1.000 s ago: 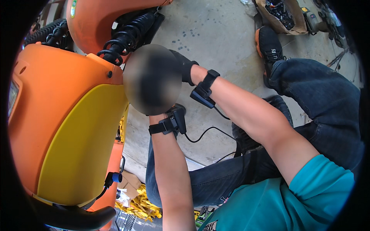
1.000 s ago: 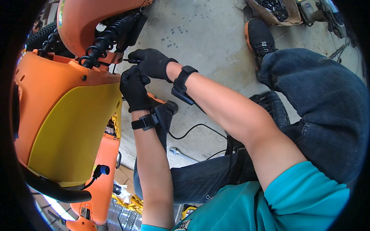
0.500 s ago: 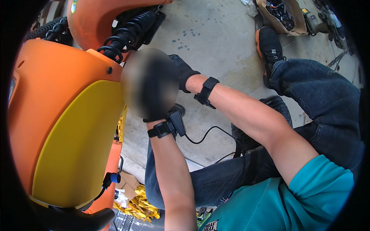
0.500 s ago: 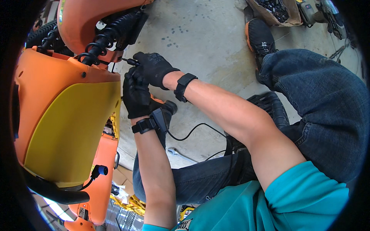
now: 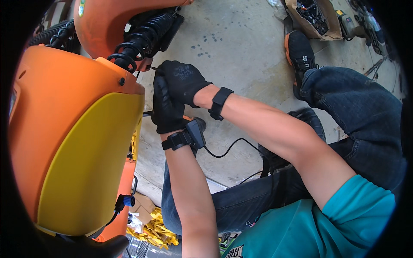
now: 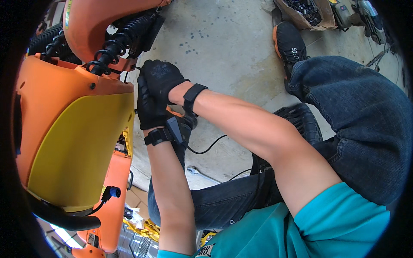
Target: The person works on the internal components of an orange and yellow motorcycle while sitting on the floor. They handle small wires and electrical connectors by hand, performing connections and organizing the cables near the front steering column.
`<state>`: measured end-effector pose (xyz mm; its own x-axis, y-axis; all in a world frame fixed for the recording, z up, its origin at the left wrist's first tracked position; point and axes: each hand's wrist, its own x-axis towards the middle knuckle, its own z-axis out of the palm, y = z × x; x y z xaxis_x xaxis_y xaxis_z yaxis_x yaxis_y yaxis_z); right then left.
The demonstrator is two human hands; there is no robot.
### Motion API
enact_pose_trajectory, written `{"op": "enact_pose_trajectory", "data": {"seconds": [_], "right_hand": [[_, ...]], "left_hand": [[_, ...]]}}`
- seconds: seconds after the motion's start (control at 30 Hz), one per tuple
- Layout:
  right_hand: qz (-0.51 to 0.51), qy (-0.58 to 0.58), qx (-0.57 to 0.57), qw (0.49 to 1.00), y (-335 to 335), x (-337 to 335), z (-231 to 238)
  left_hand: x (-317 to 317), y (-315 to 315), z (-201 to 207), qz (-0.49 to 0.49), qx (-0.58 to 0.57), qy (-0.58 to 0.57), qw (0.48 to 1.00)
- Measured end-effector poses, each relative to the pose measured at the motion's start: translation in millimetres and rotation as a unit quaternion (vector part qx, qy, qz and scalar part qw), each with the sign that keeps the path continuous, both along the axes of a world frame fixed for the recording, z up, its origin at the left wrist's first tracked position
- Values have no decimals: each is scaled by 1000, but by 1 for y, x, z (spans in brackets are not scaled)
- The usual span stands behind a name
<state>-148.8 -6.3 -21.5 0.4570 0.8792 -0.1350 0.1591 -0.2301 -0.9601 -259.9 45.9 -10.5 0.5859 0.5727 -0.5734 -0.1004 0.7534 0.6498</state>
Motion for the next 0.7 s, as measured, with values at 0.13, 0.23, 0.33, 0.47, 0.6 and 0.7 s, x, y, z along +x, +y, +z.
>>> {"op": "enact_pose_trajectory", "data": {"seconds": [0.13, 0.23, 0.33, 0.47, 0.6, 0.7], "right_hand": [[0, -18, -18, 1000, 6, -3, 4], [21, -43, -43, 998, 8, -4, 6], [-2, -54, -44, 998, 10, -3, 7], [-14, -86, -46, 995, 12, -1, 6], [-4, -67, -42, 997, 11, -1, 7], [0, -26, -52, 998, 11, -1, 8]], "left_hand": [[4, 5, 5, 14, -36, -44, 998], [3, 5, 7, 39, -94, -80, 992], [0, 6, 3, 55, -101, -96, 989], [-4, 16, -12, 77, -178, -185, 963], [-13, 23, -19, 44, -153, -175, 972], [-12, 25, -19, 24, -155, -184, 970]]}}
